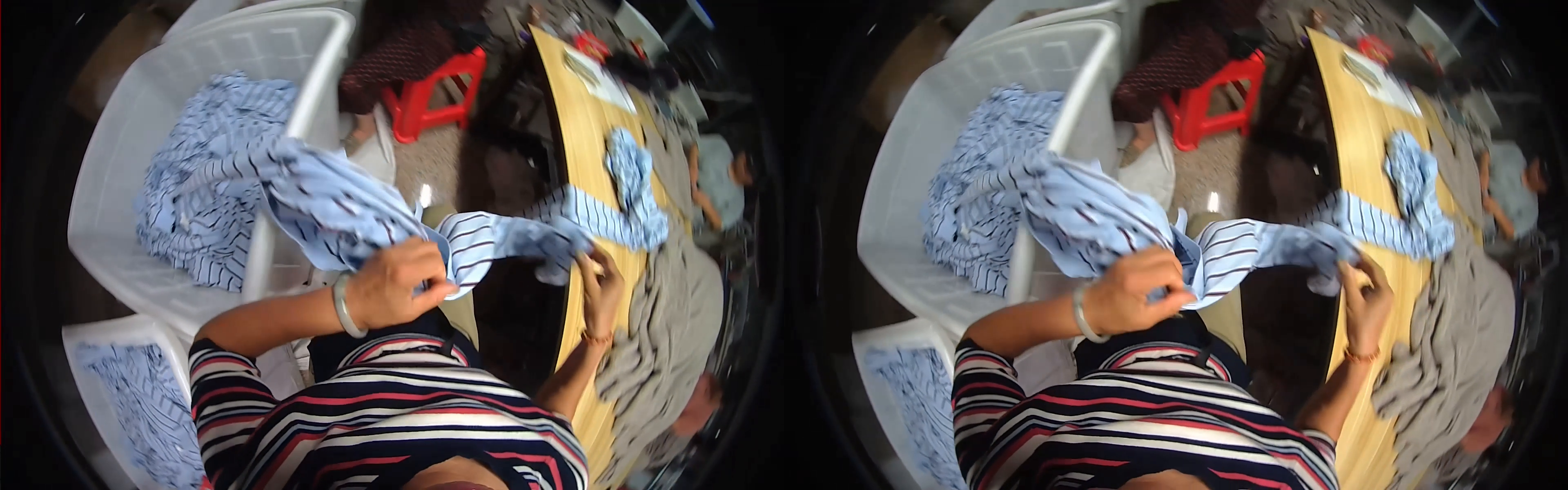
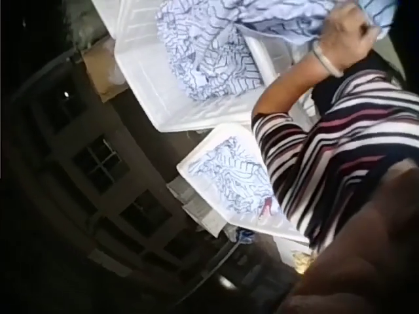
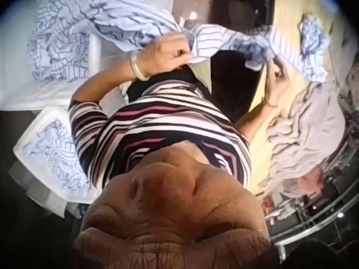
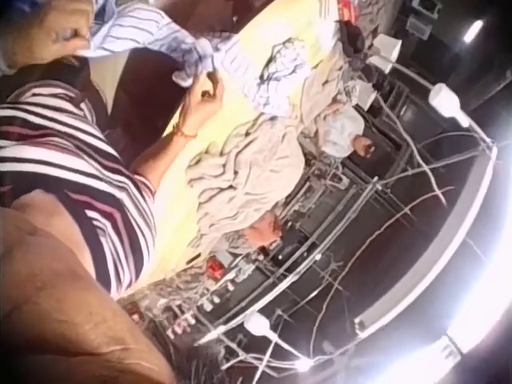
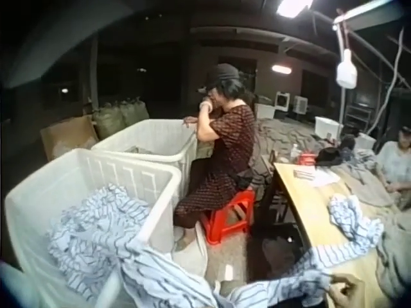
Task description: Inspecting garments and using a small clipper tool to remove loose threads or imperfections.
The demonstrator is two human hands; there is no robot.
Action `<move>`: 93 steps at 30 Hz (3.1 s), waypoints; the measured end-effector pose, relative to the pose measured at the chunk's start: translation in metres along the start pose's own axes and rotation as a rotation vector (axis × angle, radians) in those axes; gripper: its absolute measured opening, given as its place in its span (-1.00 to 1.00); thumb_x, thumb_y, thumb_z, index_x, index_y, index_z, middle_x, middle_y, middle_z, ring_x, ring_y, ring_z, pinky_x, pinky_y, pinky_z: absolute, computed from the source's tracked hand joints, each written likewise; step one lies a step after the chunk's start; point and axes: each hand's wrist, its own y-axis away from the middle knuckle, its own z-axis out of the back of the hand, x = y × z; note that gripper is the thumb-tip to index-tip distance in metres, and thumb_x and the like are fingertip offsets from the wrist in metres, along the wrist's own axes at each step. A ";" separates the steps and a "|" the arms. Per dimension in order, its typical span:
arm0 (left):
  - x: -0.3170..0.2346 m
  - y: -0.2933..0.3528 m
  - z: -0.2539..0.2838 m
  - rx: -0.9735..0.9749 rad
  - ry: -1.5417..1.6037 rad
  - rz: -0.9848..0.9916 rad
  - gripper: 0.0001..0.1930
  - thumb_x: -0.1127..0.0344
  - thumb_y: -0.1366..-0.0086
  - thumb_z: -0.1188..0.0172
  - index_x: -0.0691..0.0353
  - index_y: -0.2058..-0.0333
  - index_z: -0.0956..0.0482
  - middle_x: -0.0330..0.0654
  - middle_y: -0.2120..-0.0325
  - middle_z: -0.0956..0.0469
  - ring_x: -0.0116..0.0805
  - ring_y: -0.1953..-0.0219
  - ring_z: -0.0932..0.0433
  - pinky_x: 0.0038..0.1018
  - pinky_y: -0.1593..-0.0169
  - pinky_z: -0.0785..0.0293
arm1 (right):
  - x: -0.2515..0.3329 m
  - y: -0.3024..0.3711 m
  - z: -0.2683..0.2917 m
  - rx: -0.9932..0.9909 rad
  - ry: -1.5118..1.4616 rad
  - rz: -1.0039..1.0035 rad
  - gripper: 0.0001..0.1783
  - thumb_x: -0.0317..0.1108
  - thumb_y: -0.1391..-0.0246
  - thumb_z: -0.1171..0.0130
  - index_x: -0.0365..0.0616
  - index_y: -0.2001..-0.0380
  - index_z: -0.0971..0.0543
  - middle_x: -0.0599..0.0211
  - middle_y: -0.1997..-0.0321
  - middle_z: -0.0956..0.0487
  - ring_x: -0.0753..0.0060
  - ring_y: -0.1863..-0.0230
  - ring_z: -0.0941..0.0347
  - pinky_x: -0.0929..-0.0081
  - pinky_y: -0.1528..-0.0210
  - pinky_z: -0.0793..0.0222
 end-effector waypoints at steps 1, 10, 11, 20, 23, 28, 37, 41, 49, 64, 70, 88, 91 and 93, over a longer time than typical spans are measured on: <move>0.006 0.014 -0.024 0.108 0.108 0.088 -0.82 0.41 -0.09 -0.35 0.26 0.51 -0.48 -0.11 0.43 -0.48 -0.14 0.35 -0.49 -0.33 0.26 -0.42 | 0.011 0.003 -0.011 0.009 0.013 -0.079 -0.63 -0.32 -0.11 -0.31 -0.36 0.08 -0.59 0.35 0.29 -0.61 0.61 0.29 -0.45 0.65 0.25 -0.35; 0.058 0.037 -0.048 0.515 0.109 0.263 -0.66 0.27 -0.22 -0.23 0.29 0.06 -0.52 0.05 0.03 -0.49 0.02 0.00 -0.49 -0.26 -0.11 -0.40 | -0.040 0.064 -0.181 0.717 -0.297 -0.016 -0.39 -0.24 0.02 -0.40 -0.27 -0.09 -0.50 0.20 0.20 -0.62 0.47 0.19 -0.53 0.52 0.10 -0.44; 0.056 0.025 -0.036 0.367 0.052 0.522 -0.63 0.33 -0.20 -0.24 0.29 0.03 -0.50 0.03 0.06 -0.52 0.00 0.03 -0.52 -0.29 -0.07 -0.43 | -0.048 0.075 -0.192 0.773 -0.314 -0.033 -0.35 -0.20 0.04 -0.41 -0.26 -0.11 -0.49 0.19 0.21 -0.62 0.43 0.21 -0.54 0.50 0.11 -0.45; 0.130 0.103 -0.025 0.544 -0.850 0.678 -0.61 0.40 -0.04 -0.31 0.24 0.10 -0.53 -0.02 0.26 -0.60 0.04 0.20 -0.60 -0.17 0.03 -0.47 | -0.057 0.083 -0.180 0.905 -0.052 -0.037 -0.32 -0.25 0.06 -0.39 -0.16 -0.16 -0.45 0.19 0.45 -0.59 0.31 0.42 -0.54 0.41 0.26 -0.44; 0.094 0.110 -0.021 0.003 -0.570 0.514 -0.70 0.43 -0.04 -0.31 0.27 0.20 -0.54 -0.06 0.44 -0.59 -0.05 0.35 -0.62 -0.32 0.17 -0.52 | -0.061 0.083 -0.182 0.832 -0.045 -0.138 -0.32 -0.05 0.09 -0.39 -0.22 -0.06 -0.53 0.07 0.40 -0.64 0.08 0.30 -0.61 0.29 0.17 -0.48; -0.021 0.080 -0.014 0.299 0.173 0.448 -0.80 0.53 -0.05 -0.29 0.30 0.29 -0.58 -0.12 0.47 -0.55 -0.26 0.43 -0.57 -0.51 0.28 -0.46 | -0.063 0.072 -0.196 0.753 -0.032 -0.186 -0.36 -0.05 0.07 -0.37 -0.35 0.04 -0.58 -0.07 0.31 -0.65 0.07 0.24 -0.62 0.32 0.13 -0.50; 0.024 0.132 -0.022 0.170 -0.002 0.900 -0.85 0.35 -0.26 -0.22 0.35 0.37 -0.59 -0.06 0.57 -0.43 -0.13 0.49 -0.43 -0.41 0.34 -0.37 | -0.062 0.080 -0.193 0.792 -0.421 -0.193 -0.57 -0.09 -0.15 -0.23 -0.34 0.31 -0.66 0.14 0.56 -0.61 0.51 0.44 -0.54 0.44 0.32 -0.42; 0.037 0.117 -0.033 0.086 -0.303 0.607 -0.44 0.36 -0.01 -0.41 0.27 -0.02 -0.45 0.05 0.18 -0.42 0.00 0.14 -0.43 -0.31 0.03 -0.39 | -0.061 0.094 -0.175 0.840 -0.755 -0.304 -0.68 -0.18 -0.13 -0.30 -0.23 0.23 -0.68 0.48 0.42 -0.60 0.72 0.45 -0.36 0.62 0.39 -0.32; 0.065 0.031 -0.053 0.432 0.104 0.356 -0.07 0.16 -0.03 -0.41 0.22 -0.34 -0.13 0.01 -0.34 -0.12 -0.09 -0.46 0.15 -0.24 -0.43 0.22 | -0.019 0.079 -0.127 0.839 -0.939 -0.160 -0.70 -0.62 -0.08 -0.23 -0.30 0.08 -0.54 0.44 0.17 -0.55 0.84 0.35 -0.34 0.79 0.33 -0.27; 0.035 0.014 -0.040 0.315 0.698 0.942 -0.72 0.28 -0.27 -0.26 0.32 0.12 -0.56 -0.37 0.35 -0.56 -0.69 0.35 -0.43 -0.69 0.23 -0.34 | -0.011 0.053 -0.113 0.812 -1.037 -0.090 -0.79 -0.50 -0.14 -0.21 -0.29 0.14 -0.61 0.45 0.25 -0.63 0.75 0.22 -0.47 0.70 0.18 -0.41; 0.025 0.016 -0.045 0.124 0.897 0.937 -0.73 0.30 -0.32 -0.22 0.33 0.08 -0.58 -0.33 0.29 -0.60 -0.62 0.26 -0.50 -0.65 0.12 -0.40 | -0.001 0.037 -0.103 0.719 -0.704 0.086 -0.62 -0.39 -0.13 -0.26 -0.30 0.00 -0.50 0.31 0.19 -0.58 0.57 0.23 -0.50 0.57 0.19 -0.42; 0.024 0.023 -0.065 -0.070 1.044 0.853 -0.75 0.35 -0.36 -0.15 0.34 0.06 -0.55 -0.28 0.25 -0.61 -0.61 0.24 -0.54 -0.65 0.12 -0.44 | 0.011 0.072 -0.109 0.466 -0.555 0.347 -0.55 -0.48 -0.10 -0.22 -0.28 -0.10 -0.51 0.25 0.40 -0.48 0.48 0.44 -0.36 0.56 0.37 -0.30; 0.026 0.025 -0.067 -0.067 1.053 0.845 -0.74 0.35 -0.36 -0.16 0.34 0.05 -0.54 -0.27 0.24 -0.61 -0.61 0.24 -0.54 -0.65 0.11 -0.43 | 0.011 0.073 -0.114 0.440 -0.570 0.375 -0.53 -0.46 -0.08 -0.25 -0.25 -0.10 -0.52 0.26 0.42 -0.47 0.48 0.46 -0.36 0.57 0.39 -0.30; 0.026 0.025 -0.067 -0.057 1.043 0.837 -0.74 0.35 -0.35 -0.16 0.34 0.04 -0.54 -0.27 0.23 -0.61 -0.61 0.24 -0.54 -0.65 0.11 -0.43 | 0.009 0.073 -0.116 0.410 -0.543 0.399 -0.54 -0.47 -0.08 -0.25 -0.25 -0.09 -0.53 0.27 0.44 -0.47 0.47 0.49 -0.35 0.56 0.42 -0.29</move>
